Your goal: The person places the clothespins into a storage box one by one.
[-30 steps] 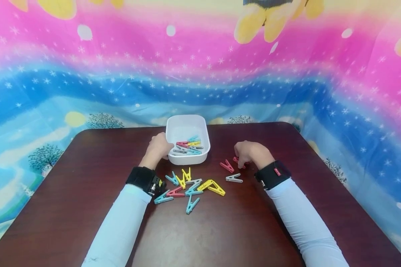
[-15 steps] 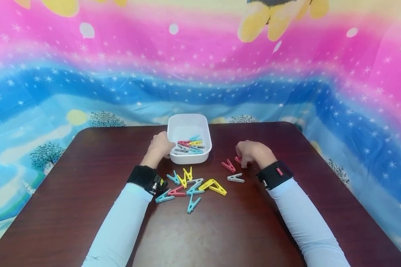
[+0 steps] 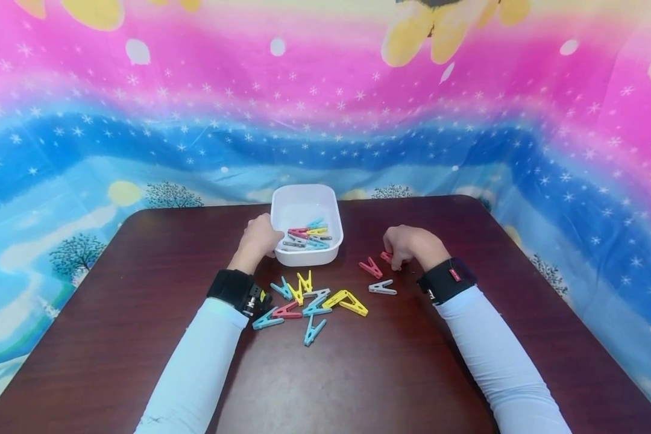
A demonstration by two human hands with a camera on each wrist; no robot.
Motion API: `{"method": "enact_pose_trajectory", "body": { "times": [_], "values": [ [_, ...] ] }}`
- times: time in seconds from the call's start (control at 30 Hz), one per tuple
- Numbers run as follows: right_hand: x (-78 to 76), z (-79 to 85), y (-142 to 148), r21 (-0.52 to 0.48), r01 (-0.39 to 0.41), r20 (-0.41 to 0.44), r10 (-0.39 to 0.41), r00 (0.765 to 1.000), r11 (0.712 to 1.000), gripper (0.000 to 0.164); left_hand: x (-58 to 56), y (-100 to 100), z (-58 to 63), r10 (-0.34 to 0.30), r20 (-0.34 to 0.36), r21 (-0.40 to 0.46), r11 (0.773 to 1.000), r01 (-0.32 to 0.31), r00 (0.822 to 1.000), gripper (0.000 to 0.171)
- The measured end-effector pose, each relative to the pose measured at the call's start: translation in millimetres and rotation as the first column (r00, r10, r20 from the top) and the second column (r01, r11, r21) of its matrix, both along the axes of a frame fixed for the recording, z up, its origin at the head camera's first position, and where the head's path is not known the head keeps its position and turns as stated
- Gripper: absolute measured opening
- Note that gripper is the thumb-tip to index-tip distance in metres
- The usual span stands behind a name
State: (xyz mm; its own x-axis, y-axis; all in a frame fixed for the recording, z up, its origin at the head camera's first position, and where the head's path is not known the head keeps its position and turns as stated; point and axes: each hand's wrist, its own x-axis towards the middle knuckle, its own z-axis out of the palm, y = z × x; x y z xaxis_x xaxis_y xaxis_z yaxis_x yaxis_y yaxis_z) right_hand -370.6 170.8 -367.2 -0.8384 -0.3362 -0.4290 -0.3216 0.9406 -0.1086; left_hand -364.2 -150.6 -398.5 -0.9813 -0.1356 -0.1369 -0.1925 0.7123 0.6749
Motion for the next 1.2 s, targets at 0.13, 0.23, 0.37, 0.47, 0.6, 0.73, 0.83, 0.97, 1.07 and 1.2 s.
{"method": "enact_pose_trajectory", "body": {
  "times": [0.13,0.23,0.37,0.47,0.6,0.73,0.83,0.97,1.07,1.2],
  "values": [
    [-2.4,0.1,1,0.003,0.001,-0.006,-0.001,1.000,1.000,0.028,0.6,0,-0.8,0.002,-0.006,0.003,1.000,-0.002,1.000,0.048],
    [-4.6,3.6,2,-0.005,0.000,-0.046,0.000,0.999,1.000,0.022,-0.2,0,0.2,0.005,-0.009,0.004,1.000,-0.005,1.000,0.048],
    [-7.8,10.9,-3,-0.051,0.000,-0.173,-0.008,0.985,0.999,0.014,-0.4,0,2.2,0.002,-0.009,0.000,1.000,-0.002,1.000,0.049],
    [-11.9,17.7,-11,-0.125,0.000,-0.275,-0.035,0.961,0.992,0.013,0.2,0,3.0,-0.001,-0.001,-0.002,1.000,0.001,1.000,0.050],
    [-20.5,32.9,-31,-0.214,-0.017,-0.394,-0.070,0.917,0.977,0.014,0.5,-1,2.7,-0.007,0.005,0.004,1.000,0.007,1.000,0.049],
    [-29.5,56.6,-65,-0.269,-0.064,-0.444,-0.065,0.893,0.961,0.016,-0.3,-1,1.7,0.002,0.016,0.005,1.000,-0.002,1.000,0.050],
    [-39.2,69.6,-92,-0.278,-0.117,-0.445,-0.020,0.895,0.954,0.019,-1.2,0,1.8,0.006,-0.001,0.005,1.000,-0.006,1.000,0.050],
    [-55.7,67.9,-123,-0.234,-0.186,-0.396,0.081,0.915,0.954,0.023,-1.2,1,1.0,0.004,-0.007,0.003,1.000,-0.004,1.000,0.051],
    [-64.2,58.0,-143,-0.192,-0.233,-0.347,0.156,0.925,0.953,0.023,-0.5,1,-0.9,0.016,0.004,0.003,1.000,-0.016,1.000,0.051],
    [-67.6,45.1,-164,-0.137,-0.272,-0.309,0.220,0.925,0.952,0.019,-0.4,0,-2.8,0.011,-0.006,0.006,1.000,-0.011,1.000,0.048]
  ]
}}
